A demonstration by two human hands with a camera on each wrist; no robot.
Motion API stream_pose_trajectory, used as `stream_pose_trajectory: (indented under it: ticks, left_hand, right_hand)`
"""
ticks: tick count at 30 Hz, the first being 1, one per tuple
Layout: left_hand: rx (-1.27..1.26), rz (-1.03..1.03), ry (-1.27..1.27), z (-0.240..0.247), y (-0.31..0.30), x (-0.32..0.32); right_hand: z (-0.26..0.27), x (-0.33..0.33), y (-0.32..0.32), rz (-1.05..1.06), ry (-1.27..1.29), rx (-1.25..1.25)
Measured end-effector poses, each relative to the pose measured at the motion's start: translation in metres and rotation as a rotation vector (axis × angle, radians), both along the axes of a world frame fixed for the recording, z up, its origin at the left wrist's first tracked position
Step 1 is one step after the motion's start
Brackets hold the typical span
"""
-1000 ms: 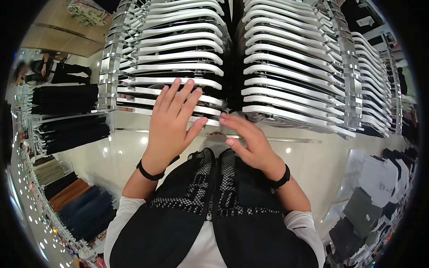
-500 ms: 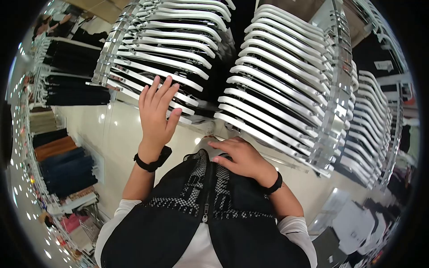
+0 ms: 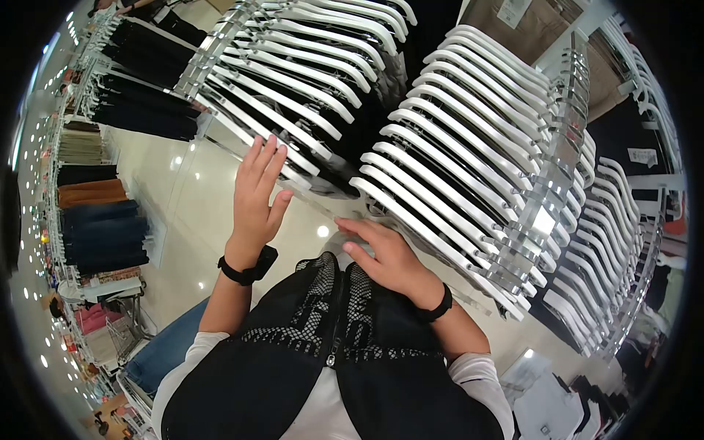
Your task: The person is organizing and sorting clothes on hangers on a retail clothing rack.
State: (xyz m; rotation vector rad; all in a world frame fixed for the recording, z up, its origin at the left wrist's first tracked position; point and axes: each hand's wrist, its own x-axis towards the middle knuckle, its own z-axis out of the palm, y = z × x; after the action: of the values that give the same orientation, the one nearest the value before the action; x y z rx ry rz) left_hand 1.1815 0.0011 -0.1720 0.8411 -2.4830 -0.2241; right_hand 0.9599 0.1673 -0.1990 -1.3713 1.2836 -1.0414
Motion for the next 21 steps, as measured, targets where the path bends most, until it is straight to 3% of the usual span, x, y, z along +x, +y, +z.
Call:
stream_pose_trajectory:
  ticks: [8,16,21]
  left_hand:
    - [-0.002,0.084,0.048,-0.006,-0.013,0.04]
    - [0.223,0.347,0.218,-0.026,-0.081,0.091]
    - [0.4,0.298,0.35,-0.05,-0.138,0.122]
  right_hand:
    - [0.038,0.022,-0.025,-0.159,0.034,-0.415]
    - [0.051,0.065,-0.088,-0.319,0.529,-0.632]
    - [0.055,0.099,-0.133,-0.463,0.878,-0.556]
